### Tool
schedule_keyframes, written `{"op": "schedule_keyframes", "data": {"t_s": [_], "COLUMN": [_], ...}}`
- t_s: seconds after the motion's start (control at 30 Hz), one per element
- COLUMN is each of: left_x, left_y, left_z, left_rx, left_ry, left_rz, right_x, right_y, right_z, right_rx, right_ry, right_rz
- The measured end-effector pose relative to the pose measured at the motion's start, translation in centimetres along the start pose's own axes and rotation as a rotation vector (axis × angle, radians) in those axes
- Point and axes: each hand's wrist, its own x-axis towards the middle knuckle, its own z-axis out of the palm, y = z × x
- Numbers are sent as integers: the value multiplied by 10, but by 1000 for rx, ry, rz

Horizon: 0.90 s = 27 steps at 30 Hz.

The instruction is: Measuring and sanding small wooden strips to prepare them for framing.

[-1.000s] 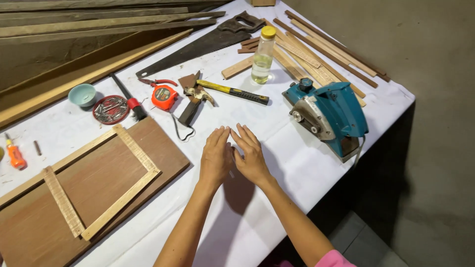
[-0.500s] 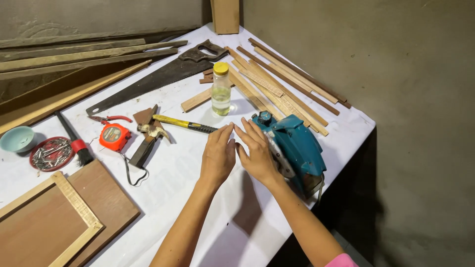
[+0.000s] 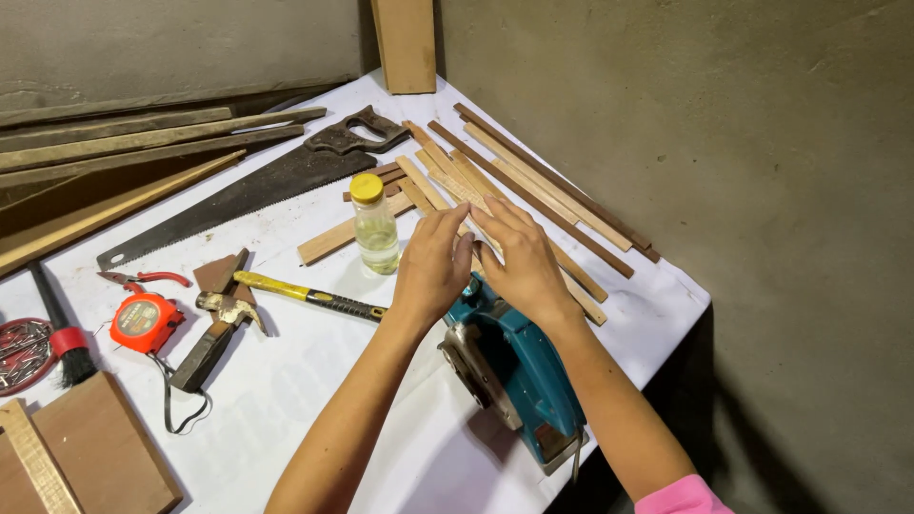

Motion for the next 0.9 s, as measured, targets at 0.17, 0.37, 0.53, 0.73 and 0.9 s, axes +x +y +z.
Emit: {"op": "schedule_keyframes", "data": {"t_s": [0.17,0.37,0.53,0.73,0.9], "left_x": [29,46,52,62,71], "left_y": [-24,-71,-110,-131,-133], "left_z": [38,87,125,147,147], "left_rx": [-5,56,132,359,485], "left_ry": [-60,-204,-388,-679,-810], "left_rz": [-26,-54,-96,-121,-78], "right_x": [17,19,-1,-21,-23], "right_y": [60,132,195,219,222], "right_z": [6,39,79,99,100], "right_rx": [131,234,187,36,55], "right_ry": [-28,-71,-118,-260,-143], "right_rz": [38,121,216,261,257]}}
